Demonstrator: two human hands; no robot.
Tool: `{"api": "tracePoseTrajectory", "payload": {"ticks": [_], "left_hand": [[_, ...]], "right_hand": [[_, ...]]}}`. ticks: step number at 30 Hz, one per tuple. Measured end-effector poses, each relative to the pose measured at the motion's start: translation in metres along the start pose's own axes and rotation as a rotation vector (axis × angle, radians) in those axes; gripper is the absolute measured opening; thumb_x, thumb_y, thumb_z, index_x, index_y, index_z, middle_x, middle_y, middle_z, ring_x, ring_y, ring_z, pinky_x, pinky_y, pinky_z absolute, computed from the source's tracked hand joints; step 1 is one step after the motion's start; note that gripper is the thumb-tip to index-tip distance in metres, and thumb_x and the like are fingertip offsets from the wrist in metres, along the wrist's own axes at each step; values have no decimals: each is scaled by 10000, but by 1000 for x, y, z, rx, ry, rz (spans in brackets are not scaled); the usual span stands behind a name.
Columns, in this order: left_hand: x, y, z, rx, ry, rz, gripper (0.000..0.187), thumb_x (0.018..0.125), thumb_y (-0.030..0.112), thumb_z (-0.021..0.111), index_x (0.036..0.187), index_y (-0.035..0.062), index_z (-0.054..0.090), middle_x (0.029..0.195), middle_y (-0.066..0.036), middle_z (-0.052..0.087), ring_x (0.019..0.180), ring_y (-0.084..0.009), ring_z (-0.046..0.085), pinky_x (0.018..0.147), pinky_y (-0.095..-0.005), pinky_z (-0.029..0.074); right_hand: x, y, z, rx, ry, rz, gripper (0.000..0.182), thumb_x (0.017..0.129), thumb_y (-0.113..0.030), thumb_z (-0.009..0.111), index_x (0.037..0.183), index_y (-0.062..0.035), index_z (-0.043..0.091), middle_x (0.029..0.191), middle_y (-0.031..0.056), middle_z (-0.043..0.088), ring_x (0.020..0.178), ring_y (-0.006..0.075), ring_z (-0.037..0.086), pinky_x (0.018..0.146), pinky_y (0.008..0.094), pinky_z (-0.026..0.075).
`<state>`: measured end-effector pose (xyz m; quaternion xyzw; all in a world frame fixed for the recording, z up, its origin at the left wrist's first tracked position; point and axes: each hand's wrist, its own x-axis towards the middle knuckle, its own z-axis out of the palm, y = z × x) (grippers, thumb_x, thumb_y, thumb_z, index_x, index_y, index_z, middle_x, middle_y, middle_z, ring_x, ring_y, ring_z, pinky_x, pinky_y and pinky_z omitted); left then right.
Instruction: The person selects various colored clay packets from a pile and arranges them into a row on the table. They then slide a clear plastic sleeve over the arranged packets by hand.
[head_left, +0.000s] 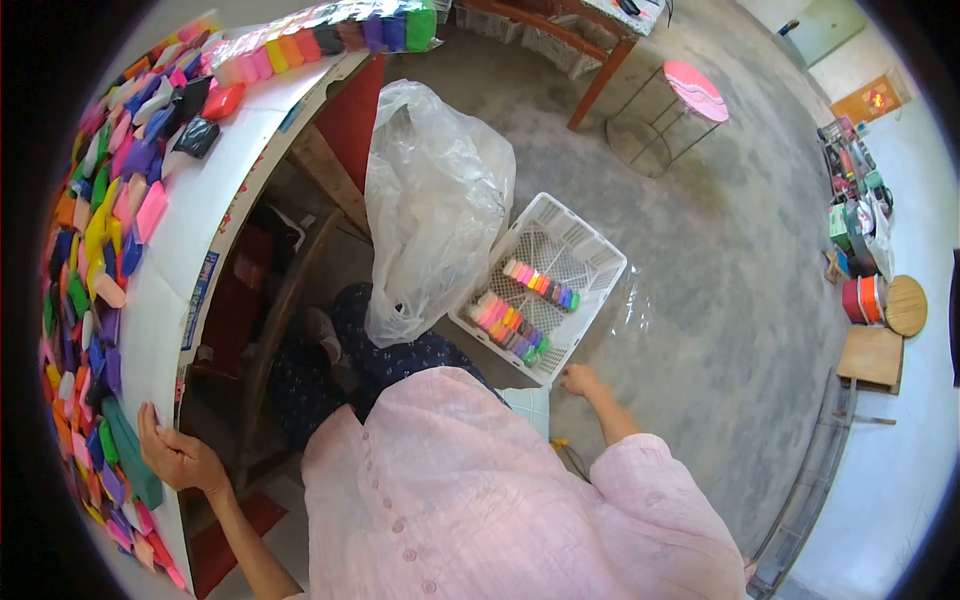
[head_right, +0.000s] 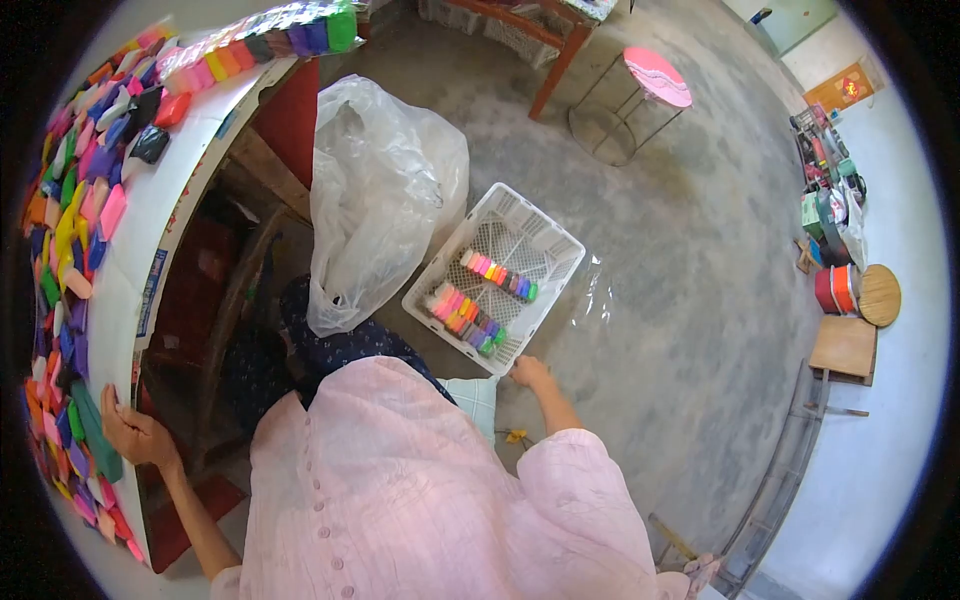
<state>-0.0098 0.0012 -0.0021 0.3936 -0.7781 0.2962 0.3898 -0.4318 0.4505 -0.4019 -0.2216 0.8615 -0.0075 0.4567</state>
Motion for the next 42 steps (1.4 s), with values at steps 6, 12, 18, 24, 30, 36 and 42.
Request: {"api": "tracePoseTrajectory", "payload": {"ticks": [6, 12, 18, 24, 30, 36, 42], "left_hand": [[-3, 3, -1, -28, -34, -62, 304, 968, 53, 422, 1148, 4, 662, 1161, -134, 675, 1061, -319, 630, 954, -398, 456], [-5, 4, -9, -62, -104, -131, 330, 900, 27, 469, 1195, -3, 615, 1221, -172, 624, 1153, -351, 572, 1004, -447, 429], [22, 8, -43, -234, -263, -219, 318, 822, 66, 613, 1134, 9, 613, 1191, -199, 603, 1098, -394, 561, 954, -458, 455], [31, -9, -67, -348, -265, -282, 288, 811, 96, 657, 1080, 2, 622, 1168, -197, 597, 1081, -392, 564, 932, -466, 461], [25, -25, -87, -131, -160, -259, 331, 801, 107, 670, 1109, -4, 622, 1214, -190, 578, 1135, -385, 532, 960, -479, 442], [8, -52, -79, -107, -170, -316, 355, 791, 116, 673, 1125, 6, 627, 1248, -183, 558, 1176, -379, 500, 1002, -512, 402], [3, -60, -71, -127, -145, -323, 365, 777, 142, 678, 1125, 39, 638, 1237, -168, 560, 1152, -359, 507, 995, -513, 387]], "right_hand": [[-6, -31, 0, -25, 11, -182, 410, 814, -239, 658, 1174, -42, 662, 1116, 230, 672, 1057, 362, 642, 912, 429, 506], [12, -105, -46, 87, 16, -417, 333, 859, -146, 682, 1167, -23, 657, 1011, 158, 712, 821, 217, 705, 728, 343, 558], [-84, -274, -180, 595, 441, -929, 236, 922, -55, 619, 1147, 14, 627, 864, 58, 680, 719, 134, 657, 639, 255, 522], [-257, -435, -245, 425, 581, -1384, 248, 905, -9, 623, 1152, 4, 631, 887, 90, 694, 787, 141, 675, 700, 262, 534], [-294, -526, -215, 171, 387, -1697, 252, 878, -50, 659, 1128, -30, 639, 921, 117, 691, 764, 228, 692, 659, 304, 541], [-302, -597, -195, -37, 333, -1733, 215, 886, -76, 653, 1094, -23, 655, 885, 115, 688, 704, 210, 669, 619, 302, 534], [-323, -684, -174, -54, 361, -1747, 208, 867, -179, 651, 1020, -39, 659, 856, 123, 690, 739, 275, 674, 668, 387, 518]]}}
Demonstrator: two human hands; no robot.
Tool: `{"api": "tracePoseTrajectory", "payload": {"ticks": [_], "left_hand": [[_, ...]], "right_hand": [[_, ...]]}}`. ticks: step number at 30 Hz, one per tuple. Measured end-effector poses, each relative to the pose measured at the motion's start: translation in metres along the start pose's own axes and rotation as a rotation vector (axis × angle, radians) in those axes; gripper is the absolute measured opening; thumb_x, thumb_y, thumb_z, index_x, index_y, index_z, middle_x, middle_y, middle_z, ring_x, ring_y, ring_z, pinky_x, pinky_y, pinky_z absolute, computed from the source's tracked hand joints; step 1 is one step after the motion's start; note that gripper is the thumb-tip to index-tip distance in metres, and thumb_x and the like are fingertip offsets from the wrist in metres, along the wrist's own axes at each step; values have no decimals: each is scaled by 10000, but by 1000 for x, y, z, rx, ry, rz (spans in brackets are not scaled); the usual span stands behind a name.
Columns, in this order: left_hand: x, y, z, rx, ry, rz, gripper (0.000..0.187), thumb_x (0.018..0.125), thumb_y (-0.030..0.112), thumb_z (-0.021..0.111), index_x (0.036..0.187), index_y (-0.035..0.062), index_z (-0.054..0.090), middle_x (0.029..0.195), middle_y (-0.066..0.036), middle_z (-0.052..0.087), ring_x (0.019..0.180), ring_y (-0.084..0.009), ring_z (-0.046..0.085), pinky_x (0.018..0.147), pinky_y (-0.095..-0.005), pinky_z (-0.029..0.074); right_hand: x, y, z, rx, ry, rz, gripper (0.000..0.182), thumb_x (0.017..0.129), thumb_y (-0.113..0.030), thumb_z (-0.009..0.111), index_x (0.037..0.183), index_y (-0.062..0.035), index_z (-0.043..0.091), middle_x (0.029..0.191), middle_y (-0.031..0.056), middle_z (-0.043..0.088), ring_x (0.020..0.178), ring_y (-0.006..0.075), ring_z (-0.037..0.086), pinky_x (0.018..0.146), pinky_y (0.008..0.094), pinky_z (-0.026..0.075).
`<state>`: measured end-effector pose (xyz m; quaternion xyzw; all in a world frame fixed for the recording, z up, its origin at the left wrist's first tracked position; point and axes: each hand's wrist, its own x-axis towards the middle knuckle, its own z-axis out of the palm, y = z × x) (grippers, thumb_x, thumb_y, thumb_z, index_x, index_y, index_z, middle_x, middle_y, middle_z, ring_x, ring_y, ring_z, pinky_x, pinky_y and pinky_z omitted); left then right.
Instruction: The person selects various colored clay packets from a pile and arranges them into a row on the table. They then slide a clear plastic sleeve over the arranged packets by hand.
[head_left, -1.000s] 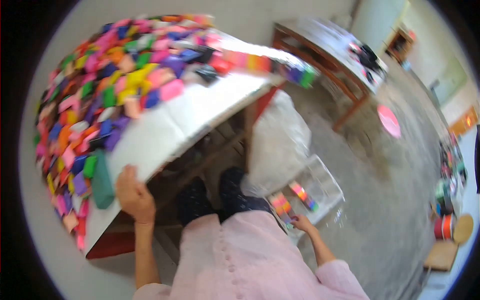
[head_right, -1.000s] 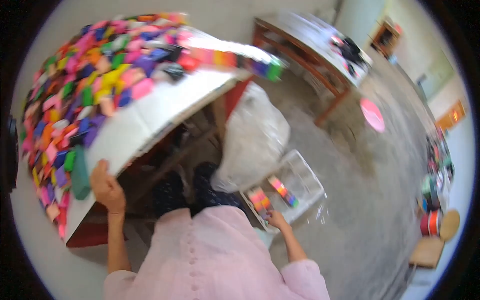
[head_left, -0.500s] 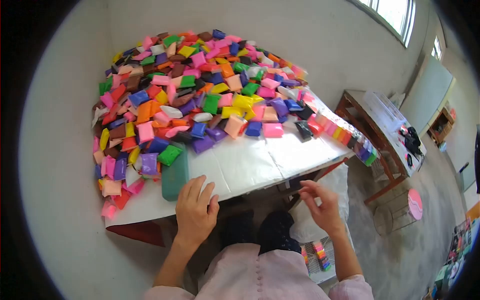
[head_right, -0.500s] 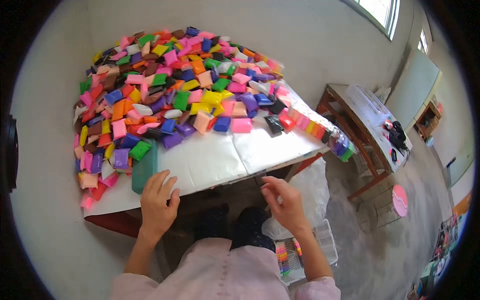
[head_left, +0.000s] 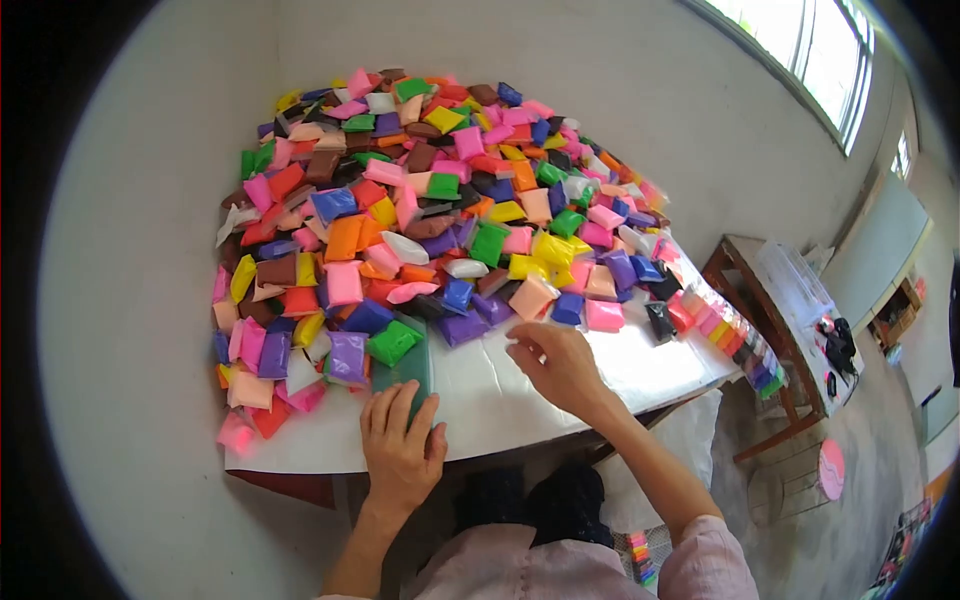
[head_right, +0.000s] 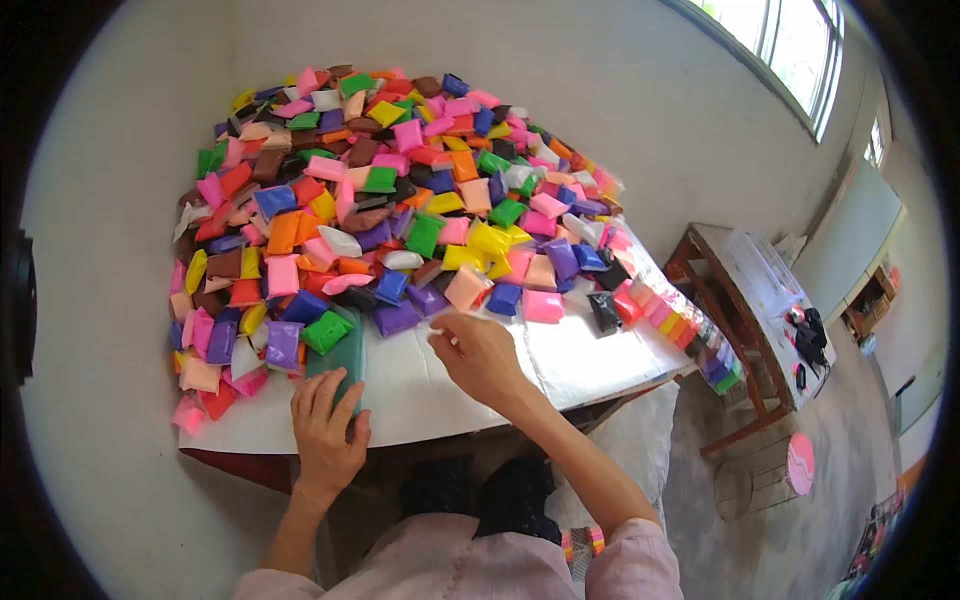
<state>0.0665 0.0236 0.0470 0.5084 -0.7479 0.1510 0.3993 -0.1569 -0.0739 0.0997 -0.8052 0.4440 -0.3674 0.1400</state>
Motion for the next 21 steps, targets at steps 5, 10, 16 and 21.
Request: {"api": "tracePoseTrajectory", "payload": {"ticks": [5, 10, 16, 21], "left_hand": [[-3, -1, 8, -66, 81, -67, 331, 752, 139, 664, 1075, 68, 669, 1226, -132, 584, 1146, -339, 514, 988, -473, 371], [-4, -5, 10, -76, 97, -49, 325, 751, 157, 661, 1065, 76, 674, 1215, -129, 593, 1134, -329, 522, 984, -465, 379], [-1, -2, 2, -103, 87, -49, 349, 745, 124, 668, 1089, 69, 663, 1212, -140, 594, 1119, -338, 528, 980, -462, 397], [4, 31, -21, -282, 203, -113, 315, 754, 60, 675, 1064, 17, 639, 1156, -153, 594, 1037, -347, 550, 878, -451, 434]], "right_hand": [[77, -23, 48, -197, 255, -290, 282, 846, -192, 677, 1095, -66, 632, 954, 110, 669, 800, 289, 663, 648, 395, 514], [133, -35, 92, -197, 333, -331, 316, 851, -205, 669, 1132, -81, 593, 966, 120, 629, 811, 324, 647, 638, 429, 505], [116, -26, 70, 212, 306, -141, 186, 919, -186, 620, 999, -20, 596, 904, 126, 649, 735, 278, 679, 619, 362, 549], [31, -28, 28, 1215, 53, 428, 240, 969, -206, 599, 1065, 13, 575, 882, 94, 667, 729, 165, 688, 633, 274, 552]]}}
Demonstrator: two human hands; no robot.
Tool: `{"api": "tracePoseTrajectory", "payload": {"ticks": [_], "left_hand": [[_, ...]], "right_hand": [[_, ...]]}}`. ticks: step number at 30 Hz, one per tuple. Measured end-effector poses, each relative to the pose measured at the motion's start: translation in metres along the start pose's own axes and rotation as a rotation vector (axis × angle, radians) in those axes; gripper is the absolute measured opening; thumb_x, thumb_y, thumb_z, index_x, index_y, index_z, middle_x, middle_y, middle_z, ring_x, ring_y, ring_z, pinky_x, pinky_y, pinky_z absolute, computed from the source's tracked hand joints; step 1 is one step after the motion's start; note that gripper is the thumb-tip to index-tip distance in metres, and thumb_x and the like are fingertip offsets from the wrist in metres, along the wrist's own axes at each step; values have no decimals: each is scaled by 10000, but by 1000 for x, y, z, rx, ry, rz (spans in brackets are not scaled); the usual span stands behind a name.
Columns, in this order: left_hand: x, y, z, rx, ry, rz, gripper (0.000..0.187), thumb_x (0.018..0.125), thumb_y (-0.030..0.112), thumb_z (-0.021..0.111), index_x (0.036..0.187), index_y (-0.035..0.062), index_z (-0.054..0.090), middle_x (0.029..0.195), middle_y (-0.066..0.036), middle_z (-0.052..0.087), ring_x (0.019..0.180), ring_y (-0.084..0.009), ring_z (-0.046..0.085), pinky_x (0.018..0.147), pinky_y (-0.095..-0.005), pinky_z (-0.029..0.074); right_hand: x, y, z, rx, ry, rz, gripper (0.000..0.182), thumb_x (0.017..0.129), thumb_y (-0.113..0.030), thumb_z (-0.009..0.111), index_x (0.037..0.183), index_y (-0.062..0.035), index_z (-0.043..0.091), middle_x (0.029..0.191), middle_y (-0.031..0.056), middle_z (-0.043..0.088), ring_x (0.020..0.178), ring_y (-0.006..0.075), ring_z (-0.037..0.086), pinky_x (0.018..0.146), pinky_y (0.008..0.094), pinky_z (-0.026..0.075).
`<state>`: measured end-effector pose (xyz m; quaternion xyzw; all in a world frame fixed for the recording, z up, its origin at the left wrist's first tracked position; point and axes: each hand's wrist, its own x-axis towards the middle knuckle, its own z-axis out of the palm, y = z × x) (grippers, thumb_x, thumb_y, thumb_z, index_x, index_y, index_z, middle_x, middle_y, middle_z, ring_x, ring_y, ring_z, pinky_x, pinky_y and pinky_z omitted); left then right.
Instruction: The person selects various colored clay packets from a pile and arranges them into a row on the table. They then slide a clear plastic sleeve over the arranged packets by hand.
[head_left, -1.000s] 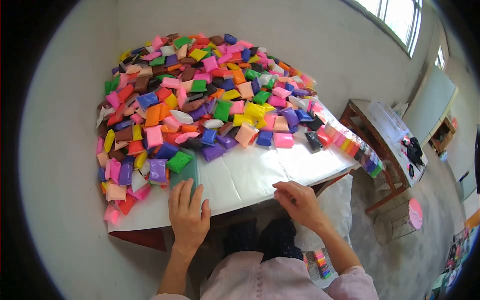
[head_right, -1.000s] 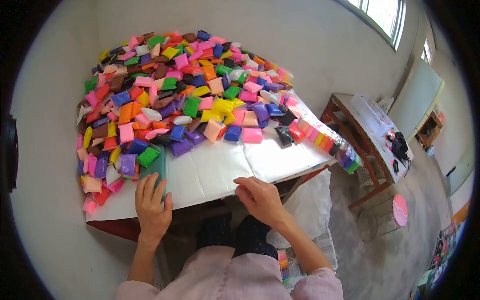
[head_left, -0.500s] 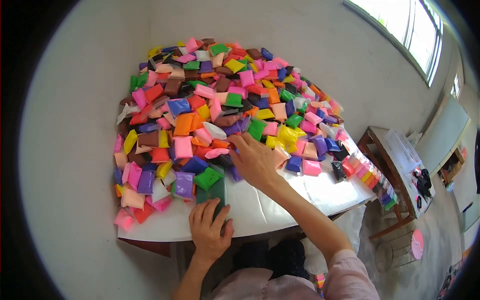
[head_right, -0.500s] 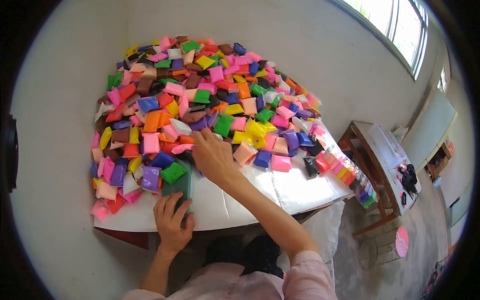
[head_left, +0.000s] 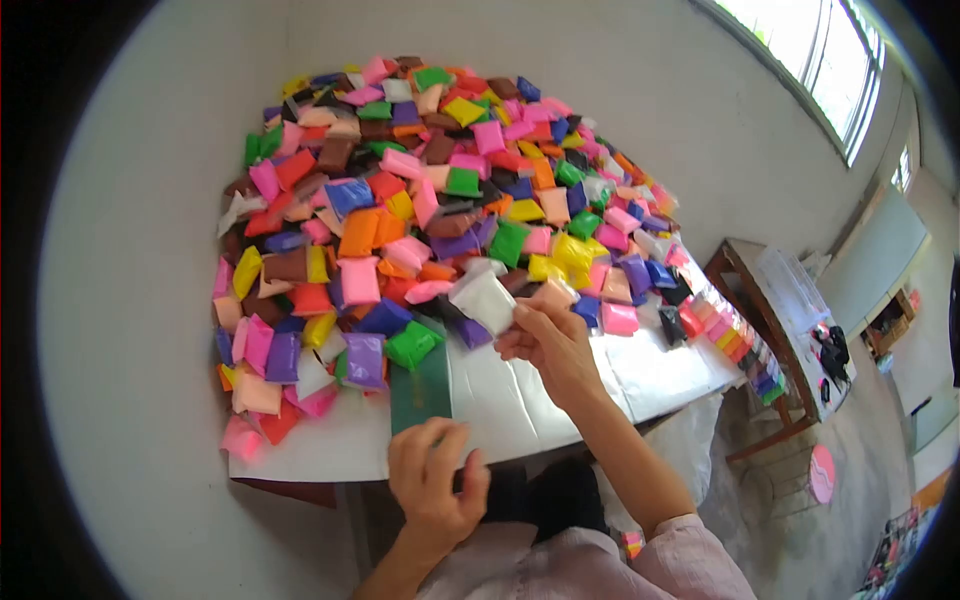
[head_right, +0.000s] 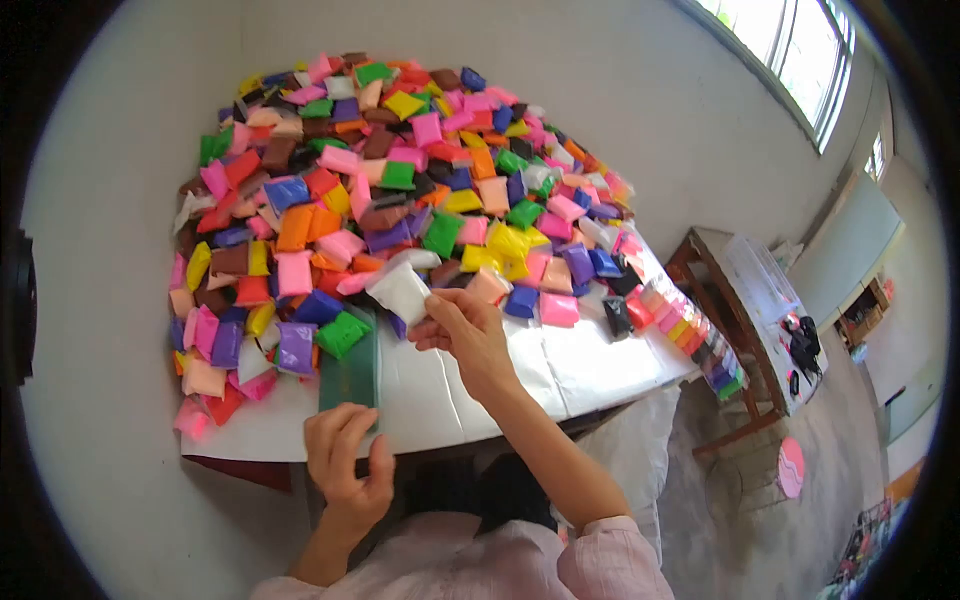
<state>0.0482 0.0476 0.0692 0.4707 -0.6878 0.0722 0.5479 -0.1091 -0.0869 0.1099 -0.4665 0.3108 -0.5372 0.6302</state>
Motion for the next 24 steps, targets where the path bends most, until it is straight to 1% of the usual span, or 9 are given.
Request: {"api": "tracePoseTrajectory", "payload": {"ticks": [1, 3, 5, 6, 9, 12, 19, 22, 24], "left_hand": [[1, 11, 4, -28, -36, -21, 304, 758, 49, 675, 1056, 7, 635, 1147, -154, 593, 1020, -348, 553, 856, -449, 439], [8, 22, 27, 130, -98, -36, 300, 786, 150, 707, 1030, 13, 601, 1030, -127, 577, 925, -319, 537, 777, -432, 405], [4, 26, 49, 240, -214, -123, 322, 803, 219, 713, 1024, 23, 583, 983, -119, 559, 892, -308, 521, 754, -421, 383], [0, 23, 57, 224, -199, -105, 374, 832, 346, 692, 1001, 38, 563, 930, -110, 524, 867, -296, 497, 735, -411, 353], [-12, 25, 64, 194, -286, -120, 381, 863, 388, 653, 985, 39, 562, 936, -109, 519, 874, -295, 492, 751, -419, 356], [-16, 23, 65, 158, -264, -118, 359, 887, 387, 621, 971, 43, 561, 908, -107, 502, 851, -299, 481, 745, -424, 359], [-15, 14, 67, 88, -254, -102, 186, 872, 213, 649, 889, 55, 553, 876, -99, 497, 824, -304, 484, 720, -424, 367], [-14, 13, 67, 54, -243, -62, 141, 850, 153, 652, 864, 59, 548, 854, -99, 490, 808, -298, 489, 710, -420, 369], [-12, 14, 66, 29, -231, -34, 123, 831, 127, 645, 845, 61, 543, 836, -101, 475, 791, -290, 491, 698, -415, 371]], "right_hand": [[-16, 4, -1, -21, 45, -18, 240, 966, -195, 605, 1066, 19, 566, 874, 99, 661, 721, 171, 687, 629, 275, 551], [-48, 13, -5, -70, 135, -52, 242, 958, -173, 616, 1068, 31, 548, 857, 109, 649, 706, 181, 686, 621, 279, 549], [-71, 25, -12, -186, 189, -101, 189, 950, -126, 631, 1011, 19, 526, 817, 88, 628, 678, 148, 666, 533, 248, 521], [-79, 28, -13, -285, 229, -127, 174, 950, -120, 631, 992, 15, 529, 800, 80, 627, 650, 132, 649, 517, 238, 511], [-91, 31, -19, -452, 302, -114, 148, 945, -102, 636, 939, 12, 543, 744, 64, 627, 594, 103, 611, 502, 228, 495], [-100, 34, -23, -584, 320, -175, 133, 934, -100, 653, 915, 13, 586, 722, 44, 633, 582, 86, 596, 503, 221, 473], [-116, 34, -32, -831, 287, -214, 81, 889, -55, 675, 927, 13, 653, 736, 52, 646, 565, 80, 570, 502, 224, 432], [-114, 34, -35, -1091, 289, -489, 86, 858, -27, 681, 934, 2, 652, 763, 90, 615, 584, 138, 595, 529, 257, 464], [-117, 34, -34, -1126, 312, -450, 90, 846, -39, 682, 920, -7, 640, 788, 100, 591, 594, 178, 597, 533, 281, 468]]}}
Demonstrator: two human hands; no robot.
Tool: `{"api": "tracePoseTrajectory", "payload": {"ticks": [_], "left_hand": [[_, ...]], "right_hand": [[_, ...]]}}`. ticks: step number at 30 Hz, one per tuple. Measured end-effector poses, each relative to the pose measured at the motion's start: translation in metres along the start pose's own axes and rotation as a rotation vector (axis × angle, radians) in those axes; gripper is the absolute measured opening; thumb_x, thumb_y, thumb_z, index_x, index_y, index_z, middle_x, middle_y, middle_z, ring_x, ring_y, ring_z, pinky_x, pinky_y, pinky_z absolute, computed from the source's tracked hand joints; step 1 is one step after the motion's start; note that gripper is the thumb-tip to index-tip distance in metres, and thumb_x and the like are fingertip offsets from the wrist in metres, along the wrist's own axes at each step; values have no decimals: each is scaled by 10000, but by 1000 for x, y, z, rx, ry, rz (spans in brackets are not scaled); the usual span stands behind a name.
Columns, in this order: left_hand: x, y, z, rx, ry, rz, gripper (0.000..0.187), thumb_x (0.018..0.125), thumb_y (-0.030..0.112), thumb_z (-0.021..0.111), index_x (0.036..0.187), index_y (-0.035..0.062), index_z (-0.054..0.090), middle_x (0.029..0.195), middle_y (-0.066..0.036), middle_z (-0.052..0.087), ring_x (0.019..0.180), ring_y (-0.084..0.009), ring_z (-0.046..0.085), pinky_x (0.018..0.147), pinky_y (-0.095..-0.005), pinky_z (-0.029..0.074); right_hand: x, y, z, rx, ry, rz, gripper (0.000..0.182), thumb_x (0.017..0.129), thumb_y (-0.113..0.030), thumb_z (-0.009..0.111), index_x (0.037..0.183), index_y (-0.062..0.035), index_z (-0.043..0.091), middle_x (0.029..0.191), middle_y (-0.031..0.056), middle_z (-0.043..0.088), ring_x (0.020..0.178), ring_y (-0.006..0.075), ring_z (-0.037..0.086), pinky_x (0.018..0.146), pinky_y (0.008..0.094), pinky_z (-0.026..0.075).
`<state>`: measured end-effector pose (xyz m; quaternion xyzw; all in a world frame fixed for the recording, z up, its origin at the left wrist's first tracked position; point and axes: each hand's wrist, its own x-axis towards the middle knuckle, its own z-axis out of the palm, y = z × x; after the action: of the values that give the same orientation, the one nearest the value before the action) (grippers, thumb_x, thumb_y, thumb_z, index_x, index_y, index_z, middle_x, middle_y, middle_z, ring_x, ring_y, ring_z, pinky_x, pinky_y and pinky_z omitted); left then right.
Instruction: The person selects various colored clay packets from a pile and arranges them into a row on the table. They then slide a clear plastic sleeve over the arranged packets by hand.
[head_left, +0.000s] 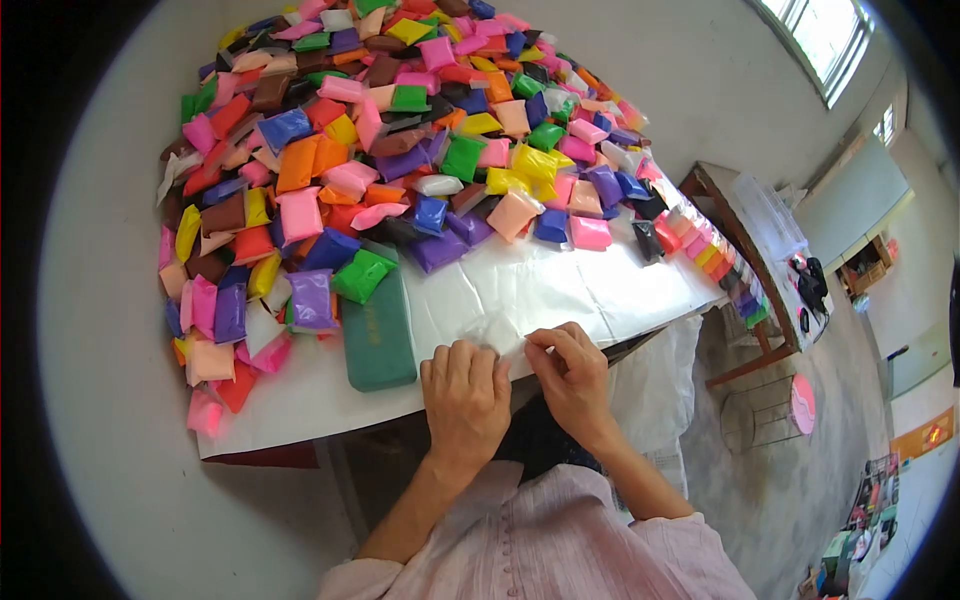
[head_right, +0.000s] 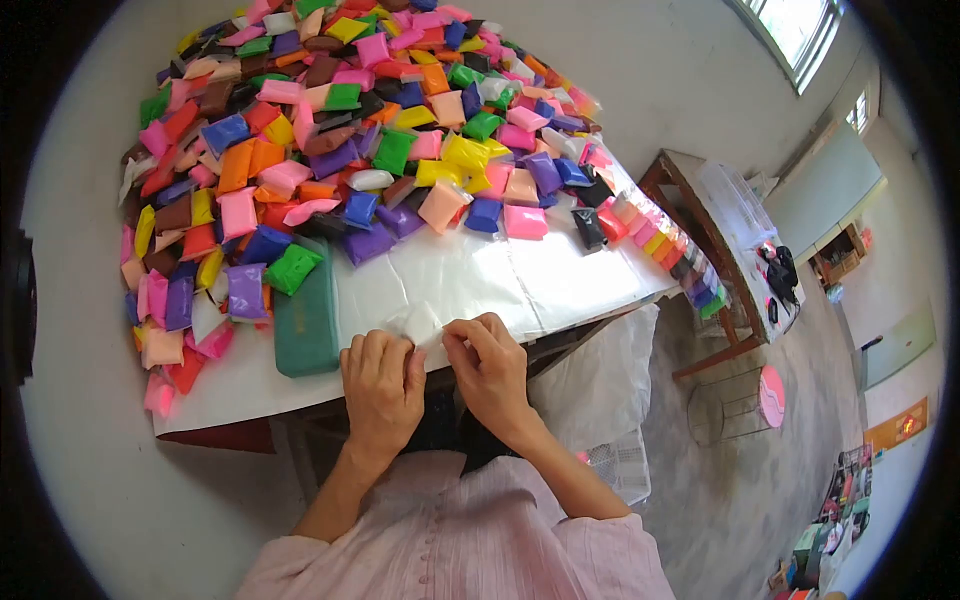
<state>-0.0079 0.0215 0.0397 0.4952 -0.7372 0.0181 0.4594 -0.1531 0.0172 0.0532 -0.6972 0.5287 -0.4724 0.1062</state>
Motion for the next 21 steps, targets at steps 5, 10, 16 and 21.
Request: {"api": "tracePoseTrajectory", "payload": {"ticks": [5, 10, 16, 21], "left_hand": [[-4, -7, 12, 4, 32, 104, 112, 781, 60, 631, 802, 49, 522, 810, -104, 451, 769, -285, 475, 683, -417, 368], [-11, -9, 17, 8, 101, 158, 104, 776, 27, 629, 851, 15, 558, 850, -118, 488, 770, -295, 478, 687, -416, 373], [-20, -21, 0, 13, 239, 315, 169, 810, -1, 637, 973, -40, 612, 993, -160, 589, 810, -313, 520, 716, -418, 409], [-20, -17, -5, 30, 264, 418, 168, 813, -2, 640, 975, -37, 611, 969, -155, 591, 788, -305, 523, 697, -412, 413]], "right_hand": [[-13, 6, 10, -276, 37, -58, 109, 825, -71, 682, 868, -39, 587, 788, 102, 560, 607, 256, 603, 520, 348, 469], [-16, 0, 12, -460, 41, -79, 108, 841, -78, 678, 852, -37, 579, 782, 97, 567, 608, 225, 592, 535, 321, 455], [4, -4, -31, 234, -163, 156, 271, 869, -219, 691, 1015, -6, 609, 978, 92, 644, 686, 131, 576, 557, 273, 452], [40, -2, -32, 460, -358, 253, 468, 854, -333, 725, 1154, 16, 638, 977, 76, 665, 763, 96, 572, 607, 221, 443]]}}
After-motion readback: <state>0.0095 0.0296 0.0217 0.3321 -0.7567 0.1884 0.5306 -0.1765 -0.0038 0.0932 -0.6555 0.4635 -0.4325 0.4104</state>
